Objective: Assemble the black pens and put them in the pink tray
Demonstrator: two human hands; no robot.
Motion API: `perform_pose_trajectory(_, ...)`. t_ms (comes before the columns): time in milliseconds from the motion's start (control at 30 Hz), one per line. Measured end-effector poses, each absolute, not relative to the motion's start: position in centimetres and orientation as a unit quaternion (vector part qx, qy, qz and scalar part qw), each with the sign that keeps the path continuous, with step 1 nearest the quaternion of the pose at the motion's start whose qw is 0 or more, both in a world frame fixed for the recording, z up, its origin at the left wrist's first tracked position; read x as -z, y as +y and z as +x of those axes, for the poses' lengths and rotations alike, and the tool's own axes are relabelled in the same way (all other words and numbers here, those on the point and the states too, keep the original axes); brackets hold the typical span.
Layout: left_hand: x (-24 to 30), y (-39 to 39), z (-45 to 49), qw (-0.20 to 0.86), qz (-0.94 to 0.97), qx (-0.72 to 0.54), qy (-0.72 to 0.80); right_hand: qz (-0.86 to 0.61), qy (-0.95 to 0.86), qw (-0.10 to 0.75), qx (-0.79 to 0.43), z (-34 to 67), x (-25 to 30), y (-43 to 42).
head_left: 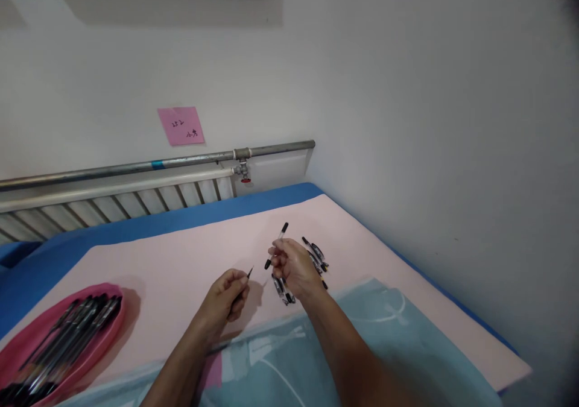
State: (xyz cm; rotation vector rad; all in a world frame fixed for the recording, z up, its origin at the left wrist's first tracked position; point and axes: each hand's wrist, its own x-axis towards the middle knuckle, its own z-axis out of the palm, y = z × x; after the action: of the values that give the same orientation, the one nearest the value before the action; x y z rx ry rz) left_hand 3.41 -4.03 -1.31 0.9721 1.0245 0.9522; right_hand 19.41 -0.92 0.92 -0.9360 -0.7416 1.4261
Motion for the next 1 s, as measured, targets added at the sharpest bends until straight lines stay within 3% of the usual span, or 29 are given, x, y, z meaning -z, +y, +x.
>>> perform_pose_trajectory(133, 1.3, -3.7, 2.6, 0.679, 0.393, -0.468, 0.408, -0.425, -0.357, 0.551, -0.623, 18.3, -0.3, -1.1)
perform_pose_trajectory(267, 1.3, -3.2, 1.1, 0.681, 0.361, -0.501, 0.394, -0.483, -0.463, 0.453, -0.590, 17.2, 0.2, -1.5)
perform_pose_trajectory(533, 0.7, -1.5, -2.3, 0.722, 0.152, -0.625, 0.255, -0.477, -0.720, 0.339, -0.373, 15.2, 1.2, -3.0)
perform_pose_trajectory(700, 0.6, -0.7, -4.2, 0.692, 0.037, -0.700, 0.173, -0.451, -0.811, 0.259, -0.267, 14.2, 1.1, -4.3)
perform_pose_trajectory(1000, 0.6, -0.9, -4.3, 0.667, 0.037, -0.728, 0.151, -0.433, -0.840, 0.216, -0.246, 13.4, 1.7, -4.8)
